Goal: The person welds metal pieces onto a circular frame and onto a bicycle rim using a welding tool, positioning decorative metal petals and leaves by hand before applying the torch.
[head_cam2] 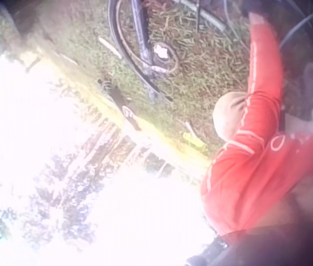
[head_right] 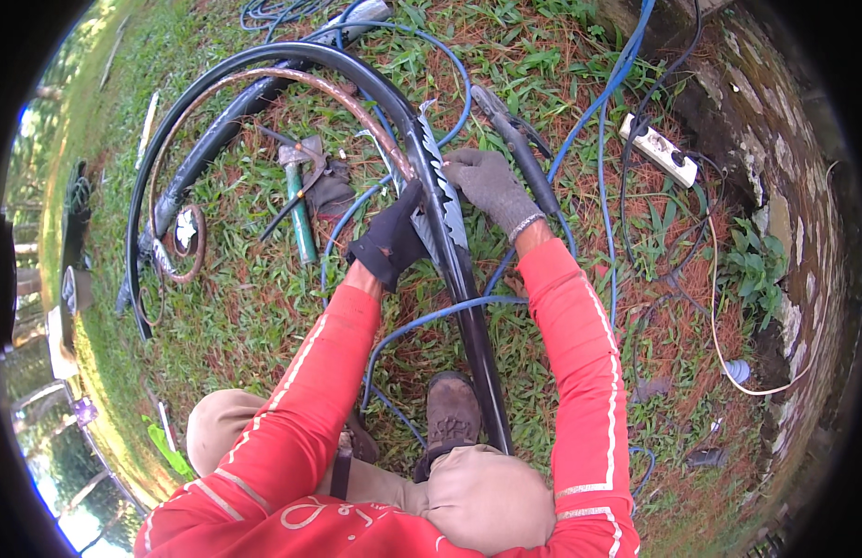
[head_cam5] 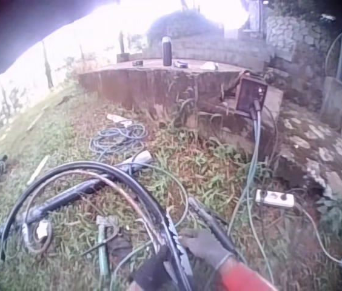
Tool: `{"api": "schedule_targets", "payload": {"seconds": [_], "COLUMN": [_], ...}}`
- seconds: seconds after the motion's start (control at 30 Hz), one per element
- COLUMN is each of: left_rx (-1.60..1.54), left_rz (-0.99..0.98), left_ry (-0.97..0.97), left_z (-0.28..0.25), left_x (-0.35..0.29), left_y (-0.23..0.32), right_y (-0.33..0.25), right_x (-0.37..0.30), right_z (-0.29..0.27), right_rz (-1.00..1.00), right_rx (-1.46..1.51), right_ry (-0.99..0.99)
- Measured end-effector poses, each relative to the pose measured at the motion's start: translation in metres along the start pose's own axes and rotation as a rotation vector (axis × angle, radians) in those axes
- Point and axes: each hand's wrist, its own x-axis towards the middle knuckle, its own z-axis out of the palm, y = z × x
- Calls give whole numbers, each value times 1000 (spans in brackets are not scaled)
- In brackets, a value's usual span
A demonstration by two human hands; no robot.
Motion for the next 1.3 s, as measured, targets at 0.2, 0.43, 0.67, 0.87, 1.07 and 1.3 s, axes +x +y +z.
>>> {"api": "schedule_targets", "payload": {"seconds": [0.2,0.43,0.67,0.87,1.07,1.3], "left_rx": [451,482,207,219,161,182], "left_rz": [268,342,187,94,31,12], "left_ry": [368,329,241,259,201,225], "left_z": [-14,57,43,40,46,38], "left_x": [19,-14,5,11,7,12], "left_y": [-4,24,32,36,38,35], "right_y": [-15,-7,-14,-9,-4,-25], "right_x": [2,-7,-11,-16,-17,-34], "right_z": [15,1,10,3,-2,-4], "right_rz": [-36,0,9,29,-29,39], "right_rx": [-80,-93,-10,-67,-26,-8], "right_ry": [-37,27,21,10,-7,-40]}}
